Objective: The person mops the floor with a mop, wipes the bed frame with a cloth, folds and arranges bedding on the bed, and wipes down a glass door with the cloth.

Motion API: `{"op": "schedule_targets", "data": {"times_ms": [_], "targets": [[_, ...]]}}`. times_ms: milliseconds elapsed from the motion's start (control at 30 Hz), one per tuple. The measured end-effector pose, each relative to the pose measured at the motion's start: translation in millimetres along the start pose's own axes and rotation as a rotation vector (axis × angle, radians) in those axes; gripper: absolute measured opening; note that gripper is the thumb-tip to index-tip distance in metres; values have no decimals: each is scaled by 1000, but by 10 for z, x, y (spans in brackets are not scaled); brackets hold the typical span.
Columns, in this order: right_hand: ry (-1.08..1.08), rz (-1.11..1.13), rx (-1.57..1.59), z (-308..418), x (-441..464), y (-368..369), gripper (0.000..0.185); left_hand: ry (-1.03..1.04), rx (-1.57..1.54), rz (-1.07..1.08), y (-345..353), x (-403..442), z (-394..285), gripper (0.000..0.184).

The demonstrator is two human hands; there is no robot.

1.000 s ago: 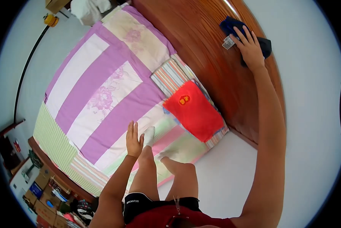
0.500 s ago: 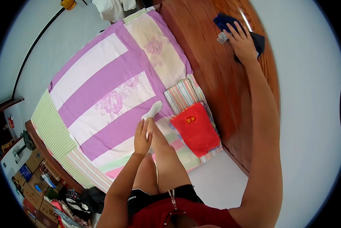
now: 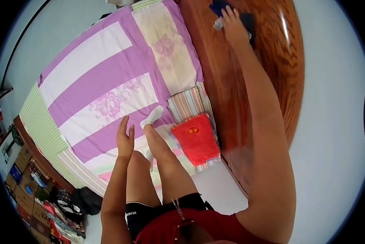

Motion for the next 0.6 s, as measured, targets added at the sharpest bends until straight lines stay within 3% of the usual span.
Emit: {"op": "schedule_targets", "data": {"times_ms": [67, 133, 200, 267, 300, 367, 433, 533, 600], "targets": [[-85, 14, 143, 348, -221, 520, 47, -51, -87, 4, -41, -17, -27, 41], [-301, 252, -25, 750, -736, 491, 48, -71, -133, 3, -96, -49, -8, 40], [-395, 339, -51, 1223, -1345, 1040, 50, -106, -172, 21, -178, -54, -4, 40], [-276, 334, 169, 1749, -2112, 1764, 49, -142, -206, 28, -262, -38, -52, 38], [-370, 356, 13, 1881, -2428, 1743, 49, -144, -225, 30, -297, -15, -87, 38], [-319, 658, 433, 1819, -2738, 1458, 48, -157, -296, 30, -354, 66, -231, 37], [-413, 769, 433, 1664, -2660, 1298, 50, -185, -397, 34, -367, 137, -458, 37], [-547, 659, 176, 1406, -2240, 1154, 50, -63, -254, 84, -297, 290, -694, 34], [-590, 557, -83, 958, -1510, 356, 49, -63, -372, 55, 52, 342, -543, 33]]}}
Point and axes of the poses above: each hand's wrist, its own x-axis towards the middle knuckle, its own y-axis out of the palm, z = x × y, the point moved 7 cm from there along x, towards the middle knuckle, and after that the axes turned 1 degree about x, right-handed, at the moved point
